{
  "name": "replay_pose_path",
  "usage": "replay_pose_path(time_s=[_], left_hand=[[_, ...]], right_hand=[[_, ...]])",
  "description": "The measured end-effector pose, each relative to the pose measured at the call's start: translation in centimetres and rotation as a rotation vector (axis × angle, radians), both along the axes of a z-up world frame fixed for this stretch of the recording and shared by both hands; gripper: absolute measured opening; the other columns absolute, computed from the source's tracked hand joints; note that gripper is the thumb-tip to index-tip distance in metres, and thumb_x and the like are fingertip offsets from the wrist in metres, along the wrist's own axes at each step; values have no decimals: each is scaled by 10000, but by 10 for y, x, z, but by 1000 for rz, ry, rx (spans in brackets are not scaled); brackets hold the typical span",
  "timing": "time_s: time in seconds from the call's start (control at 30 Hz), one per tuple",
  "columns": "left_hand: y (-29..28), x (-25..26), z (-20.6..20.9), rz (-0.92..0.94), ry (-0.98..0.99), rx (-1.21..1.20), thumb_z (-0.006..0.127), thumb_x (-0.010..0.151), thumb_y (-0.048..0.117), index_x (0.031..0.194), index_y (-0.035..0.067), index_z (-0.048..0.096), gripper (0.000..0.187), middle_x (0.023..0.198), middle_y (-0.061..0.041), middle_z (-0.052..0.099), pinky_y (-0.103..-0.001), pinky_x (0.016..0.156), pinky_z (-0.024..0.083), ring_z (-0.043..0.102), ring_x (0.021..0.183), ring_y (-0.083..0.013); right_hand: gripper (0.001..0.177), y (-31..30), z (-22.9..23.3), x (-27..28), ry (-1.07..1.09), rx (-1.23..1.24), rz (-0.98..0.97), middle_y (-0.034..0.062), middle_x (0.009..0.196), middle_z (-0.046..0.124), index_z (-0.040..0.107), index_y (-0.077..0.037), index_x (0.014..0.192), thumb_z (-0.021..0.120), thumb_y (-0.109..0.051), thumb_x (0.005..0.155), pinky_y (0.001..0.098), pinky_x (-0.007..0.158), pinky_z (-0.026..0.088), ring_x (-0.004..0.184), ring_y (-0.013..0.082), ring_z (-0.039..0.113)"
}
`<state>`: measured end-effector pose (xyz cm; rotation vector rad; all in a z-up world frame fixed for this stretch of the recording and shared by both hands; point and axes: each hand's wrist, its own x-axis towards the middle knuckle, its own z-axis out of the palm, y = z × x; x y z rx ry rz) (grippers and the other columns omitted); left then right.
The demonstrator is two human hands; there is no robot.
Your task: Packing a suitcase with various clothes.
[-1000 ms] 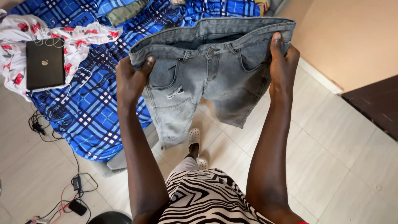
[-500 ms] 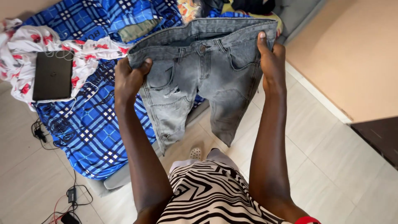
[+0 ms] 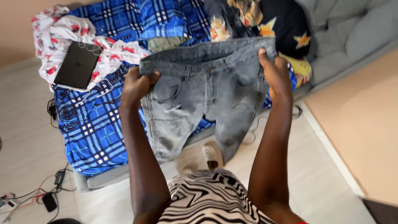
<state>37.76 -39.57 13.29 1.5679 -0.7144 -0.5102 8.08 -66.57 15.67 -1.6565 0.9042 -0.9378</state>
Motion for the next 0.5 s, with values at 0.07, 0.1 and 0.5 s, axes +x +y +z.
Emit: replay_pose_path(time_s=[0.07, 0.1, 0.5], left_hand=[[-11, 2, 0, 81, -50, 69, 741, 884, 162, 807, 12, 718, 170, 652, 45, 616, -311, 514, 363, 477, 561, -63], [-12, -1, -5, 138, -84, 158, 744, 870, 156, 777, 7, 715, 178, 640, 31, 618, -313, 517, 378, 494, 565, -67], [-21, -20, -4, 225, -20, 45, 733, 958, 153, 866, -7, 696, 188, 696, 8, 614, -297, 538, 397, 508, 595, -80]], right_hand=[[295, -30, -2, 16, 13, -64, 43, -81, 858, 607, 710, -57, 969, 671, -344, 1024, 294, 732, 434, 798, 65, 495], [275, -40, -7, 21, 38, -109, 64, -83, 834, 577, 699, -60, 957, 672, -329, 1007, 302, 715, 420, 781, 74, 474], [439, -88, -10, 64, 133, 87, 188, -65, 728, 438, 629, -30, 813, 685, -400, 1042, 347, 645, 327, 710, 95, 346]])
